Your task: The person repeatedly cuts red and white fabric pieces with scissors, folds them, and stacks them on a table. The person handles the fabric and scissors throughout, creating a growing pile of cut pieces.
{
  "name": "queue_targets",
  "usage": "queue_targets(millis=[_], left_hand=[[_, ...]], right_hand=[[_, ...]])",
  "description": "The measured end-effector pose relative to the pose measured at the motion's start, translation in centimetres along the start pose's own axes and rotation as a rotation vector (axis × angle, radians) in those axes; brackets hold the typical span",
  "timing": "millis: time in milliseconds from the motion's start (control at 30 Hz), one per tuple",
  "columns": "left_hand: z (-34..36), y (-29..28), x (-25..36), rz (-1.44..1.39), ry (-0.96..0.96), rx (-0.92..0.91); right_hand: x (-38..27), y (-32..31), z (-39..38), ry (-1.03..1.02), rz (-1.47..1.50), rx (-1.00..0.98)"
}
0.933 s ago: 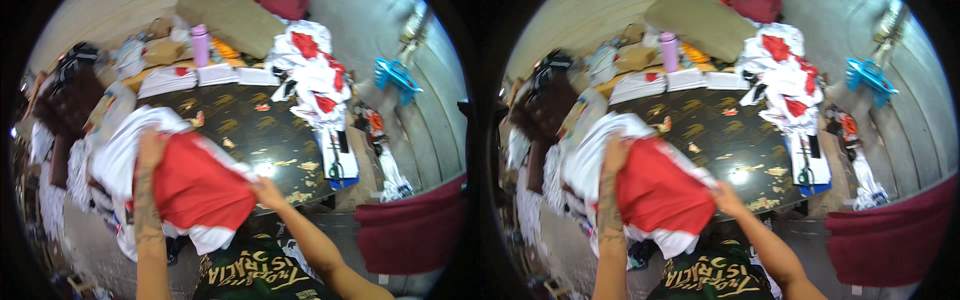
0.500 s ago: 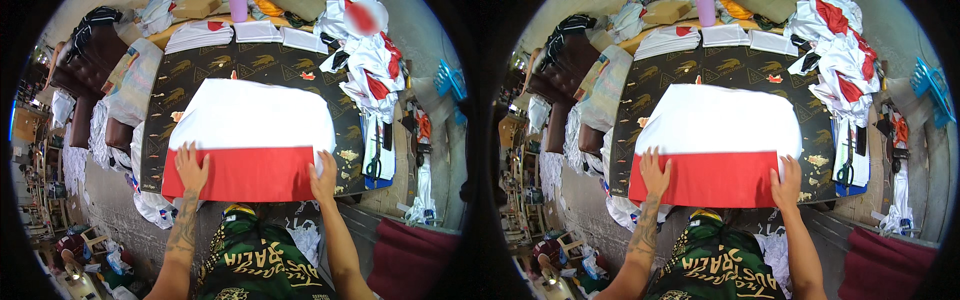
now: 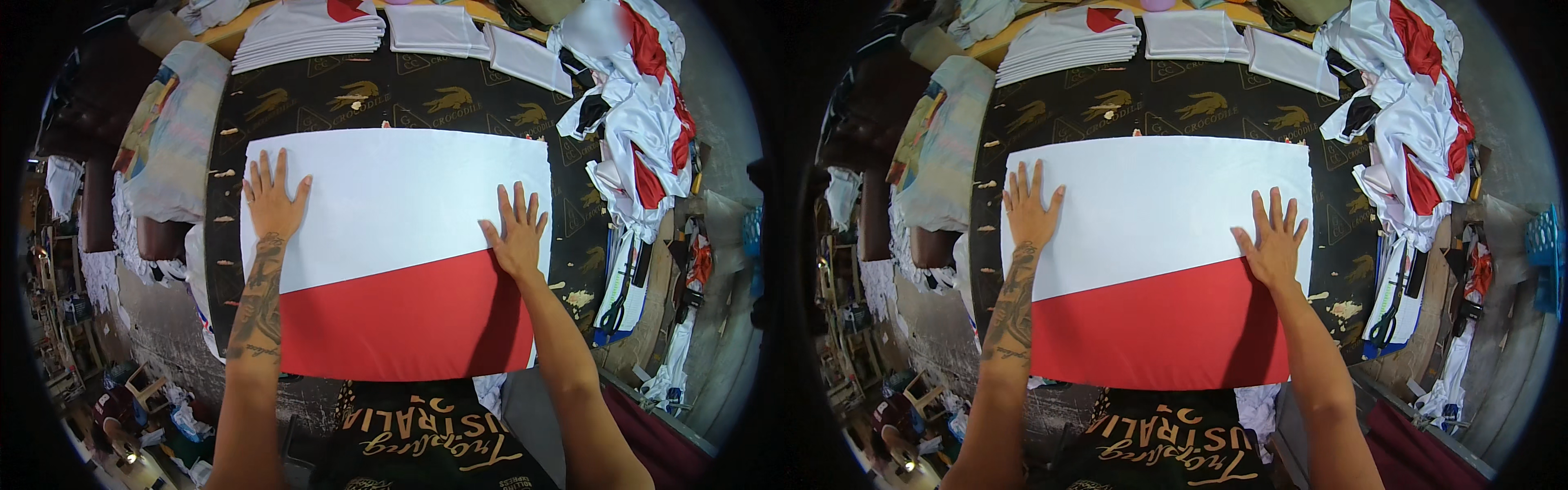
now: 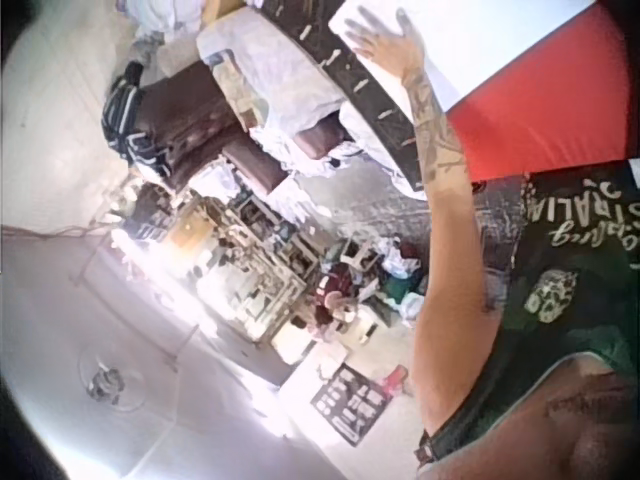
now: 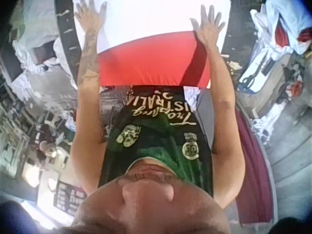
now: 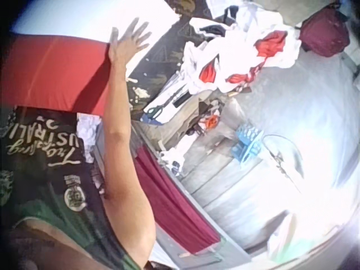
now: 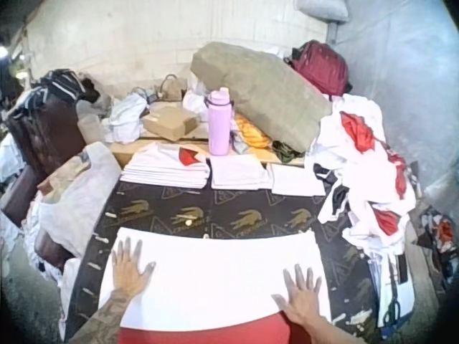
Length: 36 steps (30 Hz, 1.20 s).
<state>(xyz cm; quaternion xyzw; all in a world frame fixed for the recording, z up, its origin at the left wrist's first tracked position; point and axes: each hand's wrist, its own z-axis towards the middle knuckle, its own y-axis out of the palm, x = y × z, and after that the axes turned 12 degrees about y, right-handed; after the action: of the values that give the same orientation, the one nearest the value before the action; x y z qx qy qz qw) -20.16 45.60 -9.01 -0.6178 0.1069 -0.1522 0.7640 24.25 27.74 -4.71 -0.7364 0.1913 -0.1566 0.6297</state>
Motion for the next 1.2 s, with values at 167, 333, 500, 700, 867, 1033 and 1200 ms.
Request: queue_targets(millis=[167,333,500,700,867,1033,1200], left_hand=[[11.8,0.1,-0.1,-0.084,0.0,-0.169],[13.6,-4.1,-0.3,-0.085,0.239,0.189],[-18.2,-8.3,3.3,-0.447,0.202,-0.003],[-42.6,-6.5,3.7,-1.079,-1.506,0.436],[-42.2,4.4,12.4,-2.37,-1.666,0.32],[-49.4,-0.4,9.6,-2.394,-1.336,0.5],[-54.0,-17.2,6.6,-1.3,-0.922,0.561]], right_hand=[[-1.5,-3.3,10.0,0.009,-0.002,-0.011],[1.6,-9.8,12.8,-0.308,0.158,0.359],[7.5,-6.5,-16.8,-0.246,0.409,-0.326],[15.7,6.4,-34.5,0.642,0.902,-0.68],[18.8,15.9,-29.0,0.71,1.282,-0.56],[22.2,12.4,-36.9,0.527,1.034,-0.569],[21.1,0.2,-45.0,0.564,1.424,-0.364]])
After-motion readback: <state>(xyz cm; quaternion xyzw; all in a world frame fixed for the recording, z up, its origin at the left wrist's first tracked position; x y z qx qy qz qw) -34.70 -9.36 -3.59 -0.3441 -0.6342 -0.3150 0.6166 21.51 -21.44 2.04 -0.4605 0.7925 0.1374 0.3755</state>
